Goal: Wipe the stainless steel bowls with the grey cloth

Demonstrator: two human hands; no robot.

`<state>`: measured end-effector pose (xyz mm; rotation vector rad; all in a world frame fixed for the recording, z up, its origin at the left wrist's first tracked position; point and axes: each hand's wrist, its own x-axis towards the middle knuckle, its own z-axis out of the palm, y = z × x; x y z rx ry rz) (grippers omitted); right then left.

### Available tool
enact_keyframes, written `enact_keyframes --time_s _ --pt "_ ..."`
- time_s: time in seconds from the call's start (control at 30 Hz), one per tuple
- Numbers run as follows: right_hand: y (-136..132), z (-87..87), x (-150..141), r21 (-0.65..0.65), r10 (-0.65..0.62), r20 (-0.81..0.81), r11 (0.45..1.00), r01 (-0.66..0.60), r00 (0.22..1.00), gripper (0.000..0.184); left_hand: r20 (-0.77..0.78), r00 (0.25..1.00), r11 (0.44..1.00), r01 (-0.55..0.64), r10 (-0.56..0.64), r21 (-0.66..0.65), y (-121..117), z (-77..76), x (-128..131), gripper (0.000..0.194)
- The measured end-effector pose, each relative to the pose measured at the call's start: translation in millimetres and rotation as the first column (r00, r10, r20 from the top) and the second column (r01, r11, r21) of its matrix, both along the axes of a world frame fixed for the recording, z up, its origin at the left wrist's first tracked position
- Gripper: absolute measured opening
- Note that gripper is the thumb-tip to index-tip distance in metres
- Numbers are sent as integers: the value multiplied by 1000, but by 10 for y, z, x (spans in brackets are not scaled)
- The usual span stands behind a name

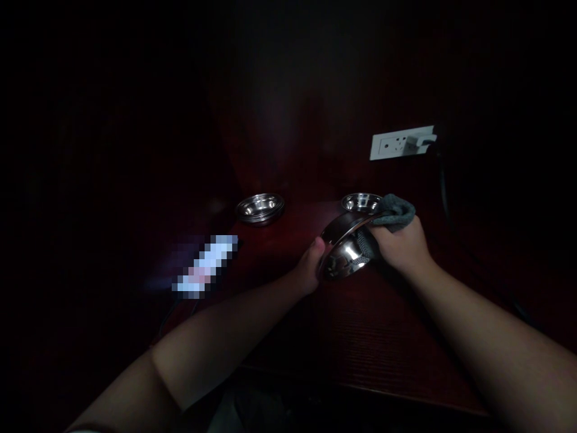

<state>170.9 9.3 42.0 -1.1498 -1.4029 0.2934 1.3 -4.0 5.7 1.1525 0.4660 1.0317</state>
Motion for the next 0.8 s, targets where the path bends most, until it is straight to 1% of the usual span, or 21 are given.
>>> enact_keyframes --time_s 0.17,0.33,0.4,0.5,0.63,0.8 --pt "3 -6 10 4 -2 11 1000 2 1000 14 22 1000 1000 6 -7 14 0 -1 3 65" --pt "6 -9 11 13 -2 35 1000 2 999 15 56 998 997 -16 12 73 -2 -7 8 72" --pt "3 -4 7 26 -15 59 1000 14 998 15 36 999 997 -24 21 75 -1 -13 3 74" --pt "-4 4 6 44 -22 86 999 18 996 14 8 1000 997 -28 28 73 6 -33 -7 75" --pt "-17 11 0 30 -19 97 999 16 995 10 12 1000 998 -25 24 54 12 -66 -17 76" --pt "-38 34 -29 26 31 67 999 -33 997 11 4 1000 1000 -30 30 0 0 -103 -26 78"
